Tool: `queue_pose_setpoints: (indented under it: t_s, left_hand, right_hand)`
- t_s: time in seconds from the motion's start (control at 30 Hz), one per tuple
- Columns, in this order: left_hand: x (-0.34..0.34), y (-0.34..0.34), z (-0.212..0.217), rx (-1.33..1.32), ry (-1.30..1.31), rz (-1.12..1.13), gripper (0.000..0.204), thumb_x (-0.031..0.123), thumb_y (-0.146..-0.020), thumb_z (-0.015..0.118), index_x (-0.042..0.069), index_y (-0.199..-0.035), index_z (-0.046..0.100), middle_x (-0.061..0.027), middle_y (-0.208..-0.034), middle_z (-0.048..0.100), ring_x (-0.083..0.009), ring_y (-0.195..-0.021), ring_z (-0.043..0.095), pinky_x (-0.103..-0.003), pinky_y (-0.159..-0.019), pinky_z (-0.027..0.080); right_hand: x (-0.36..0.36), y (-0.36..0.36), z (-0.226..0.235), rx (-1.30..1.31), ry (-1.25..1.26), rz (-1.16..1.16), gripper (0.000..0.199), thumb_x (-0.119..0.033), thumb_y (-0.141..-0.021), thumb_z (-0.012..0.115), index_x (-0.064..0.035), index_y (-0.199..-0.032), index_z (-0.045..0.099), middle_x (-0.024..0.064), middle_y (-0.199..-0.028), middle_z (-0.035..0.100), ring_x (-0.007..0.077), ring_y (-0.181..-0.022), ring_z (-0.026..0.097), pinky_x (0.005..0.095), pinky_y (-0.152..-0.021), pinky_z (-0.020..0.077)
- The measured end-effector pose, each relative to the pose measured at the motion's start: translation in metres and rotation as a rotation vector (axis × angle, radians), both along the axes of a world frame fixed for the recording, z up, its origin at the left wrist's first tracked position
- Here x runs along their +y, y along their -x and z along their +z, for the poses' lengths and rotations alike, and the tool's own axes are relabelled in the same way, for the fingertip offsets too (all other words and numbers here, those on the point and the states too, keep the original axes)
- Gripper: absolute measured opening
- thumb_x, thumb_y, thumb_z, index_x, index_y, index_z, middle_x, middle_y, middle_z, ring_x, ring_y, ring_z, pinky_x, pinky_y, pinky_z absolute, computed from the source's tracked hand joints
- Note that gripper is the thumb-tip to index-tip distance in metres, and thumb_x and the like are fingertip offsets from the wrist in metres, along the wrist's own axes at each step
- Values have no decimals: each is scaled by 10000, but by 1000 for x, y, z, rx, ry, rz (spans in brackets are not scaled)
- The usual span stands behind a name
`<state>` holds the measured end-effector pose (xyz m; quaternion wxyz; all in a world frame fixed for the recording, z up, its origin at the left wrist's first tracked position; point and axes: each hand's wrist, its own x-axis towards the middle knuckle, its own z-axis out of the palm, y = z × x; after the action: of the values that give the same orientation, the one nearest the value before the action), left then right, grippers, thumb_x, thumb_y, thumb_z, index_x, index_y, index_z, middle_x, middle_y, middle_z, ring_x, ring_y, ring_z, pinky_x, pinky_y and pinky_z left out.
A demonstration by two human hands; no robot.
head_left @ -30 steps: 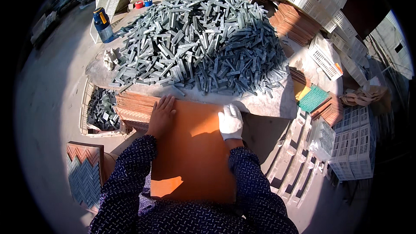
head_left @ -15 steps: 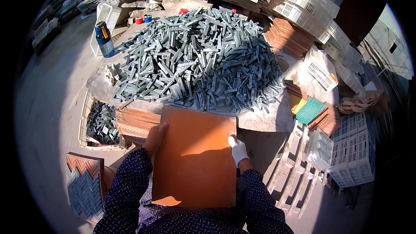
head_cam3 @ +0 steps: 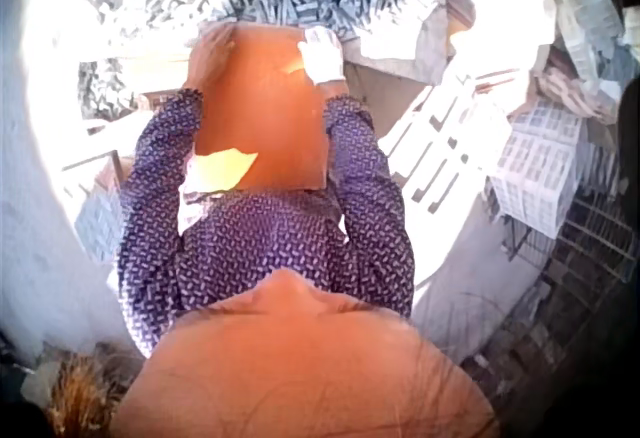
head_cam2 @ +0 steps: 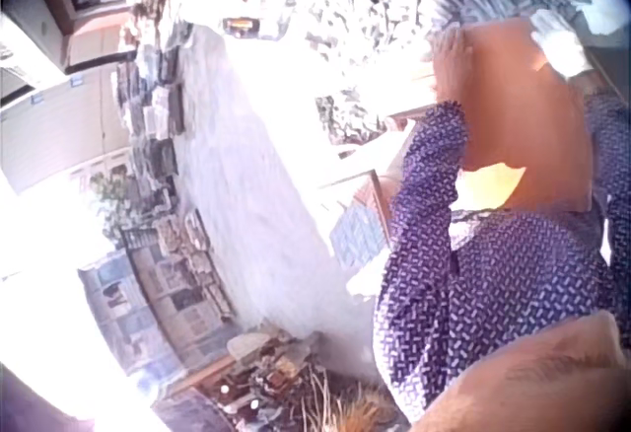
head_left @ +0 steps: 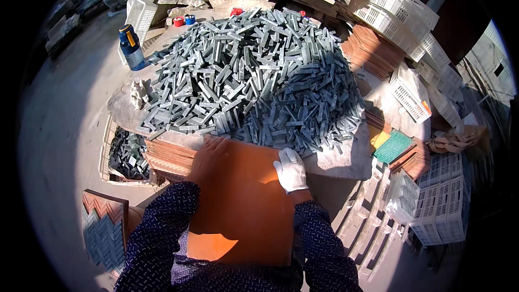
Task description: The person assembles small rectangular tiles onto a square board, arranging them in a herringbone pattern. They repeatedly pick tiles from a large pile, place them on the board, and adjust their positions to maintain the pattern.
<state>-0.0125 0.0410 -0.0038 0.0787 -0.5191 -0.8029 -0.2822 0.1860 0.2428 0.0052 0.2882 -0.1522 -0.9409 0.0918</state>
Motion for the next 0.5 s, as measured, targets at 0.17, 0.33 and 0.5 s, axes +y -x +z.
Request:
queue_pose_setpoints:
  t_s: [0.17, 0.33, 0.5]
  left_hand:
    - [5, -17, 21, -169, -6, 1, 416, 158, -789, 593, -10, -1166, 537, -151, -1190, 542, -315, -1132, 491, -402, -991, 384]
    - [4, -12, 17, -123, -8, 22, 479, 144, -766, 618, 2, -1211, 513, -159, -1198, 516, -345, -1174, 445, -454, -1031, 332]
    - [-4, -11, 4, -72, 69, -26, 519, 181, -777, 627, -1, -1241, 484, -152, -1246, 485, -327, -1199, 431, -423, -1036, 330]
  right_hand:
    - [0, 4, -2, 37, 26, -71, 273, -201, -758, 619, -15, -958, 603, 128, -953, 549, 325, -902, 541, 422, -797, 467]
    - [-3, 13, 4, 48, 38, -86, 228, -217, -769, 612, -37, -908, 594, 122, -958, 552, 321, -915, 547, 424, -802, 465]
    - [-3, 5, -9, 58, 64, -98, 248, -228, -747, 622, -40, -907, 600, 112, -955, 562, 319, -902, 559, 427, -807, 463]
